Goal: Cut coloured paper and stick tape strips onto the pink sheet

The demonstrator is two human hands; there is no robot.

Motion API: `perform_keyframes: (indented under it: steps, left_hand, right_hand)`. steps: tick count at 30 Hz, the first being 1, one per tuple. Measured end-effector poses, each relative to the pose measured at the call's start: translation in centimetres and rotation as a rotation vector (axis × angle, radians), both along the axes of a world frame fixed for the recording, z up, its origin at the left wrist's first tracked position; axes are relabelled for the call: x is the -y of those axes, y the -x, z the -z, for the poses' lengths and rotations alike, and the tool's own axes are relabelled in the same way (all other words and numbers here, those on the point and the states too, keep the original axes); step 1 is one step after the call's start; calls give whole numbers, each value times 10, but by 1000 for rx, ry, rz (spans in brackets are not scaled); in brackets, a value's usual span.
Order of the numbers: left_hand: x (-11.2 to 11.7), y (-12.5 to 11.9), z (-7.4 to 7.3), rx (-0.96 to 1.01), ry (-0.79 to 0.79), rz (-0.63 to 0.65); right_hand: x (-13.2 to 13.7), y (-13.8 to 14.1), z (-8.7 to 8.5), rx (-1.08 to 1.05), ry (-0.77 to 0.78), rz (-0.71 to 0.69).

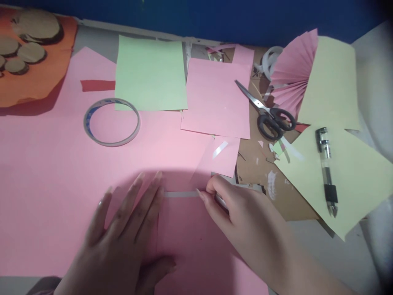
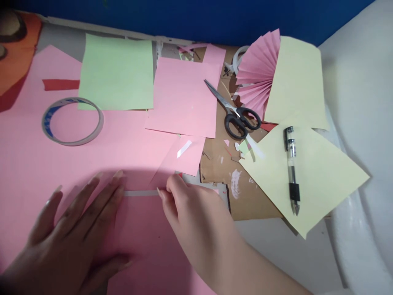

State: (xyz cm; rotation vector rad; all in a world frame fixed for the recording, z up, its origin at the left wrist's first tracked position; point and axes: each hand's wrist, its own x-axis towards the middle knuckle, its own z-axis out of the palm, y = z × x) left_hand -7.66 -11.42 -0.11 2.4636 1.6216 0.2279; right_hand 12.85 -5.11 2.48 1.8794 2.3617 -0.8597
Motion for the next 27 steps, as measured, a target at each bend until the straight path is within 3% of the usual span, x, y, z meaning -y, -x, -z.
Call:
perform_keyframes:
  steps: [7, 11, 17, 21, 27]
  left_hand:
    - [-5, 6, -2, -61, -45, -18]
    - [-8, -3, -5, -21, -34, 125]
    - [-19, -19, -3, -7, 33, 288]
    - [-21, -16, -6, -82, 15, 205]
    - [-7, -8, -9, -145, -38, 87]
  right_hand:
    - [0, 3, -5, 79, -7, -35]
    - [-2, 5, -10, 123, 28, -55]
    - [4, 4, -3, 103, -136, -97]
    - [6, 2, 3, 95, -163, -88]
    - [4, 1, 2, 47, -83, -71]
